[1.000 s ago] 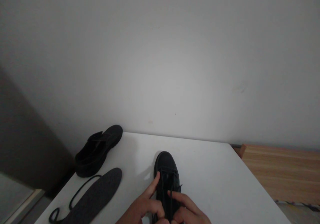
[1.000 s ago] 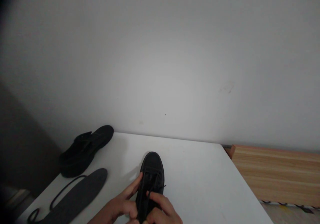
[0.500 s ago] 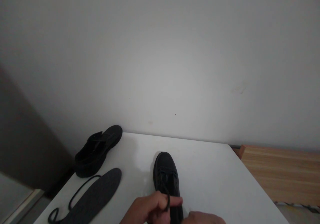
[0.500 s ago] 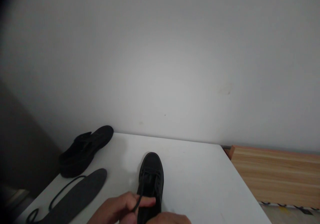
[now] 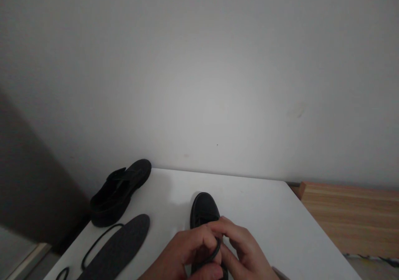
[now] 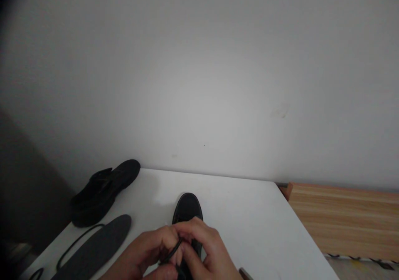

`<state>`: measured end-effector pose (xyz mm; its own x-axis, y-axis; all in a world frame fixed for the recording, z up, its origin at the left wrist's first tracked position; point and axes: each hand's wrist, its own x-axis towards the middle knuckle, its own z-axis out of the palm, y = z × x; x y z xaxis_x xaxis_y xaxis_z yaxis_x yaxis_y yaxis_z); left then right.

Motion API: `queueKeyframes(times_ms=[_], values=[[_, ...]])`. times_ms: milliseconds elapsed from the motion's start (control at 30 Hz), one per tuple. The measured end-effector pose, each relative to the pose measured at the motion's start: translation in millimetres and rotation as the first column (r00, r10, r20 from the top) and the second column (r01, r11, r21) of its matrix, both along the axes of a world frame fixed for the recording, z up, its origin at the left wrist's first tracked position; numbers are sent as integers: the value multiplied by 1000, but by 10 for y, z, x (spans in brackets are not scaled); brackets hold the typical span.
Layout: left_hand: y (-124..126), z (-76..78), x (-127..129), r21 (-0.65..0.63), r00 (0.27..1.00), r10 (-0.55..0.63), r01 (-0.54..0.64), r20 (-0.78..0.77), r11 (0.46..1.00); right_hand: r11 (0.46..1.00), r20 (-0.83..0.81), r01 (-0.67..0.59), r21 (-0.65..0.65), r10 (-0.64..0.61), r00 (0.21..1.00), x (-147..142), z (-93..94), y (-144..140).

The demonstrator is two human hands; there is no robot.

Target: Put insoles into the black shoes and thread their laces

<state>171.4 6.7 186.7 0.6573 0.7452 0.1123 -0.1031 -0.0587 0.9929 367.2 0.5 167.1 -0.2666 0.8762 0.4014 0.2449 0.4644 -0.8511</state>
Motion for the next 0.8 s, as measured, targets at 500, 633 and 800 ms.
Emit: queueKeyframes(times_ms=[500,633,800], values=[[854,-682,-325,-104,832,504,-493,234,863,926,-824,-65,-371,-296,483,274,-488,619],[873,-738,-343,-105,740,634,-628,224,771,902,-836,-19,-431,-392,384,304,-470,644],[980,-740,-414,-325,454,825,-766,337,554,887,-837,32,-461,-446,318,327,-508,676]])
